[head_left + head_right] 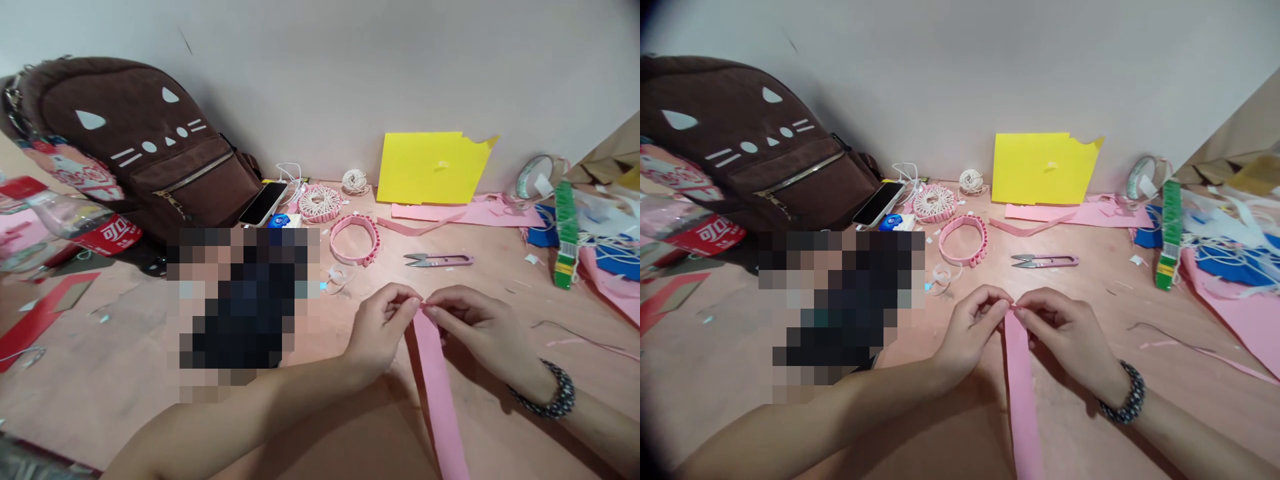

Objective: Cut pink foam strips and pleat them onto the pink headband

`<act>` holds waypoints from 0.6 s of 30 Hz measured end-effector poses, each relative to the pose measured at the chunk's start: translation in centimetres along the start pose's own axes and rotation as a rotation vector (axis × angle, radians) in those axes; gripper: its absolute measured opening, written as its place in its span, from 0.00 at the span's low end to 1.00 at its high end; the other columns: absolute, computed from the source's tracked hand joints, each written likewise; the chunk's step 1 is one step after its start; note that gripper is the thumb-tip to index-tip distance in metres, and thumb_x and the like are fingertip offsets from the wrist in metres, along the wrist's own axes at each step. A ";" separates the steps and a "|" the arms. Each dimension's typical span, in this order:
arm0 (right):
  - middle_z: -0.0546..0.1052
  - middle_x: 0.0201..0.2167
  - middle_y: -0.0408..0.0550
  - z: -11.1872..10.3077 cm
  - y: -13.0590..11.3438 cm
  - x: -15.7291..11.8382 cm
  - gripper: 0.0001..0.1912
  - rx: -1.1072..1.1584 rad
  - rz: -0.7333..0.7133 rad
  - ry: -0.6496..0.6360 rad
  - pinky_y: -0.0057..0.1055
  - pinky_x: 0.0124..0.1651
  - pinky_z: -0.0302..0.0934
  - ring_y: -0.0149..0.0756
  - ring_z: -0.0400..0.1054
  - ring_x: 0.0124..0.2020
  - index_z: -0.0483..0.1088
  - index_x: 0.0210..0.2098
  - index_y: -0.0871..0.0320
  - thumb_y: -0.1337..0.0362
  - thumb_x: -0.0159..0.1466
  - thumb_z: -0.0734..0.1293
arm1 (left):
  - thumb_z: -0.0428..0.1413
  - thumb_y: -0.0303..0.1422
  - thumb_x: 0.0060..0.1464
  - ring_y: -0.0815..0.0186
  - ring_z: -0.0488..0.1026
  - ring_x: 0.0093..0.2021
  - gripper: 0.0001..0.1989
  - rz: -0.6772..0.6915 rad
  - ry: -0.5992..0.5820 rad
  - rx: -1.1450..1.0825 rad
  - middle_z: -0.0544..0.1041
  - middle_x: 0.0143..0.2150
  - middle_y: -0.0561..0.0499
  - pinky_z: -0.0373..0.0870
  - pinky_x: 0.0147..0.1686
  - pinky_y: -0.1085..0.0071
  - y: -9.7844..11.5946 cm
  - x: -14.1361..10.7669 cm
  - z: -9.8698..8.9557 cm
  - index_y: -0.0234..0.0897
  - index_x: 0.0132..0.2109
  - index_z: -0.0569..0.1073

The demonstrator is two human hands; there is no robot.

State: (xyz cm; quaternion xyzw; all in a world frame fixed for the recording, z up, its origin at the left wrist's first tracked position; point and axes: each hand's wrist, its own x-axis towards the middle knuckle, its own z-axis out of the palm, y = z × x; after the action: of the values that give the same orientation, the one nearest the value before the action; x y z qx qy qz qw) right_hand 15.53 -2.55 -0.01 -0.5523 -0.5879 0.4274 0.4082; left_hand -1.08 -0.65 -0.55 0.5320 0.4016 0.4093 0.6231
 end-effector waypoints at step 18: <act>0.79 0.33 0.46 0.3 -0.1 0.4 0.15 0.180 0.170 0.008 0.24 0.31 0.71 0.32 0.73 0.32 0.75 0.38 0.56 0.53 0.56 0.72 | 0.59 0.33 0.54 0.69 0.73 0.36 0.07 -0.052 0.058 -0.073 0.75 0.37 0.52 0.69 0.38 0.73 -0.1 0.4 0.0 0.36 0.39 0.72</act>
State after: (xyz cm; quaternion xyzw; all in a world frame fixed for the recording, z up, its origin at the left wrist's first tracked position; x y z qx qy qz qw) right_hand 15.20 -2.14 0.01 -0.5630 -0.4967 0.5092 0.4207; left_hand -0.93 -0.24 -0.71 0.4863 0.4179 0.4224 0.6406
